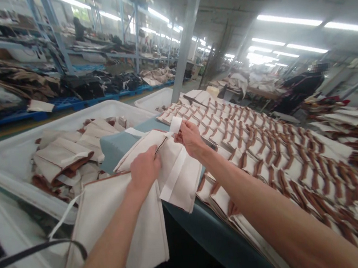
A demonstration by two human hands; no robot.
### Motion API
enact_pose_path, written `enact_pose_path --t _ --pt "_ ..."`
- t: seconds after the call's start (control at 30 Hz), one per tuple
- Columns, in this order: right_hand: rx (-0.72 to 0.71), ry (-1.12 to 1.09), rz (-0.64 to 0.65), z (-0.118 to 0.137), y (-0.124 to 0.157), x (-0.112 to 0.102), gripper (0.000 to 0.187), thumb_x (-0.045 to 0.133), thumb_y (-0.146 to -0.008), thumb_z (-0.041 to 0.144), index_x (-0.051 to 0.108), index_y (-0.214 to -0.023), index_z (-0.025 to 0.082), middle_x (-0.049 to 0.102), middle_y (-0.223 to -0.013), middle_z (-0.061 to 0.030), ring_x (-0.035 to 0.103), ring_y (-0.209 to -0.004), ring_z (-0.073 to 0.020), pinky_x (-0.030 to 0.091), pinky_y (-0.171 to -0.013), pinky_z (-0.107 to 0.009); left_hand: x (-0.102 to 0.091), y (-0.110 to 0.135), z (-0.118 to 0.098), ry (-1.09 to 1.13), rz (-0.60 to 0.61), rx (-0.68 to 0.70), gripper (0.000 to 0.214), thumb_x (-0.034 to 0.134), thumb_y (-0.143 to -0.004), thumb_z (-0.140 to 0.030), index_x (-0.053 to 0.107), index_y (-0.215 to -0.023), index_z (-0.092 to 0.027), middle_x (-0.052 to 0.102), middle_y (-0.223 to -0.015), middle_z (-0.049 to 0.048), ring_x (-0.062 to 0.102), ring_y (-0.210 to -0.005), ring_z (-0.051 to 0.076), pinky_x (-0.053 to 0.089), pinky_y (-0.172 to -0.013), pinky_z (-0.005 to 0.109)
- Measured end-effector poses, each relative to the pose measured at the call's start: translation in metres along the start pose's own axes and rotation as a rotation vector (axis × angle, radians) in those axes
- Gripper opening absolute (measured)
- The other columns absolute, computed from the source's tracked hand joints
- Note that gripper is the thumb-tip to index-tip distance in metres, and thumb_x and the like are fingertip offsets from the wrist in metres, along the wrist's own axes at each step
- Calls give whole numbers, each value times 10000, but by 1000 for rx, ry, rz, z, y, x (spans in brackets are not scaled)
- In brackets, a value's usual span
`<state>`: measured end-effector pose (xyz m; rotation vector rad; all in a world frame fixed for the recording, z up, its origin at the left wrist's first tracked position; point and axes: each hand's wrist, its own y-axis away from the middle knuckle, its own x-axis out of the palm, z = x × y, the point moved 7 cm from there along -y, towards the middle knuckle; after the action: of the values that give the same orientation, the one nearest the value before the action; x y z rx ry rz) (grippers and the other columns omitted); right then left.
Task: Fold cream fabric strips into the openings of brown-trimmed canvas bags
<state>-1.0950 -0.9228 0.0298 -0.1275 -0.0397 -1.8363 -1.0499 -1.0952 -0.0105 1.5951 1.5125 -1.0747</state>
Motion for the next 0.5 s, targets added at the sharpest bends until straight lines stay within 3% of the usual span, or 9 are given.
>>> enact_pose_path --t 0.1,0.2,0.27,0.33,0.43,0.5 --pt "6 35 -22 5 -13 -11 287 657 -1125 378 626 -916 184 546 -633 98 520 -514 -68 495 -513 -170 16 -28 -17 -101 87 99 467 614 -1117 -456 640 -1506 -200 780 -1239 114 762 -1117 289 615 -1027 531" --pt "19 100 -17 3 -26 -19 248 706 -1113 397 709 -1105 149 704 -899 9 651 -675 -109 584 -605 -237 31 -28 -27 -180 141 185 534 601 -1123 -492 581 -1573 -206 773 -1234 114 764 -1109 292 622 -1034 550" --pt "21 145 -1 -4 -30 -19 280 717 -1106 420 718 -1179 149 733 -1003 -23 693 -747 -130 617 -649 -266 36 -23 -30 -221 159 215 558 569 -1135 -500 549 -1607 -203 777 -1212 118 769 -1086 292 625 -1019 545" --pt "10 185 29 -13 -31 -11 272 708 -1108 420 714 -1092 148 711 -878 12 656 -661 -106 586 -602 -237 37 -21 -32 -252 167 224 577 552 -1139 -509 528 -1627 -203 779 -1201 120 770 -1076 292 627 -1007 541" --pt "-33 244 76 -23 -27 6 353 651 -1098 381 634 -802 189 571 -569 91 522 -462 -48 469 -518 -179 34 -24 -35 -290 179 215 551 559 -1135 -514 566 -1585 -197 777 -1194 117 768 -1070 288 627 -1004 537" --pt "-109 281 88 -12 -27 7 410 624 -1061 336 558 -673 223 497 -458 107 462 -397 -21 412 -501 -170 34 -27 -36 -310 196 205 499 576 -1128 -518 631 -1500 -190 775 -1190 110 763 -1072 282 625 -1008 533"
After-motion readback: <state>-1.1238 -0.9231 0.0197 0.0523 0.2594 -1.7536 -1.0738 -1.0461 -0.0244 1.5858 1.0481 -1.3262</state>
